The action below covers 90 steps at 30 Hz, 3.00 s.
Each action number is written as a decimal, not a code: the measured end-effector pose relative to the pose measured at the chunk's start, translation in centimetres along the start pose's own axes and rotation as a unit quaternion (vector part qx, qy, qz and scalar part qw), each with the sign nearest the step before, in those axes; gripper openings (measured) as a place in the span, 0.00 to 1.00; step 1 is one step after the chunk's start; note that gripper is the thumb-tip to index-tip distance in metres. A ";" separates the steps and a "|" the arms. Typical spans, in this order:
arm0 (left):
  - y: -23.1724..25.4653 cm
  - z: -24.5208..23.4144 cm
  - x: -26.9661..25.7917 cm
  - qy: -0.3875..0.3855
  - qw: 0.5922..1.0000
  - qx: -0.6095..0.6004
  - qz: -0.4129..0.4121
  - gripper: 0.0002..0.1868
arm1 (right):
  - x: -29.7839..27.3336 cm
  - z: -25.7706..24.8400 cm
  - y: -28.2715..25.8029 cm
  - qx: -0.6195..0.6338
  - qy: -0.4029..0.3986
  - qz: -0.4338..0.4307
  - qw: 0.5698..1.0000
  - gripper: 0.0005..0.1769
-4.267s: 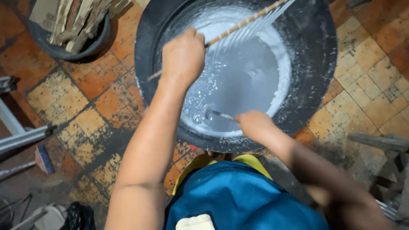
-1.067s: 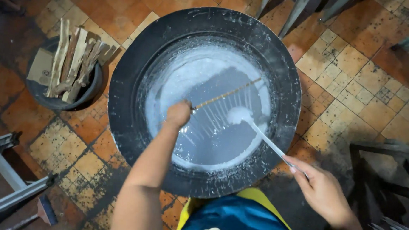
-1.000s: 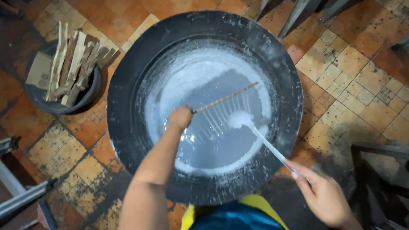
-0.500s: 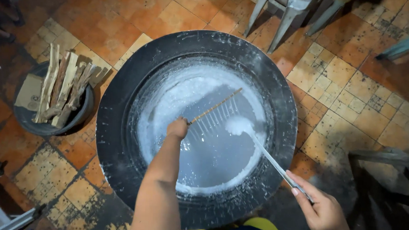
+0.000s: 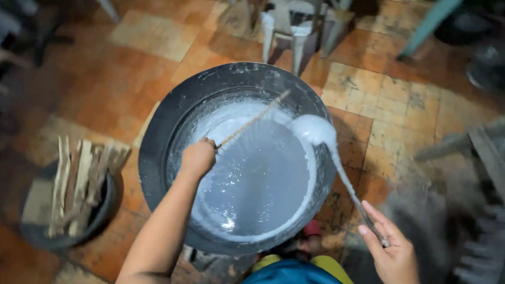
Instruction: Dipping a rack of wicks into a vat of molten wax and using a ladle to manage the wax during the candle-making process.
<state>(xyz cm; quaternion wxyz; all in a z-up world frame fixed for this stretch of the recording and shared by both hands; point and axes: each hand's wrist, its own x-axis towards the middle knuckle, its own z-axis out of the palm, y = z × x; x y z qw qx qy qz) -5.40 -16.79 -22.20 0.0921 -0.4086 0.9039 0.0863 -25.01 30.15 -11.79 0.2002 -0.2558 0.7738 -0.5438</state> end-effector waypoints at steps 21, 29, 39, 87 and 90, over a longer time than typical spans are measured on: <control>-0.1 -20.4 -8.5 0.102 0.973 0.126 0.164 0.13 | -30.9 0.1 1.8 0.188 0.318 0.032 0.929 0.28; 1.5 -25.1 -13.9 0.058 0.981 0.123 0.142 0.22 | -45.7 1.0 0.4 0.280 0.372 0.063 0.883 0.28; 11.9 -26.7 -15.5 0.122 0.763 -0.041 0.633 0.18 | -63.4 11.3 -2.6 0.305 0.589 -0.012 0.748 0.21; 48.2 -2.8 -81.1 -0.019 0.661 0.062 0.748 0.13 | -109.9 31.1 -3.7 -0.547 0.599 0.138 0.568 0.31; 49.1 -0.4 -81.3 -0.075 0.654 0.040 0.752 0.08 | -108.6 32.2 -4.3 -0.496 0.598 0.430 0.461 0.22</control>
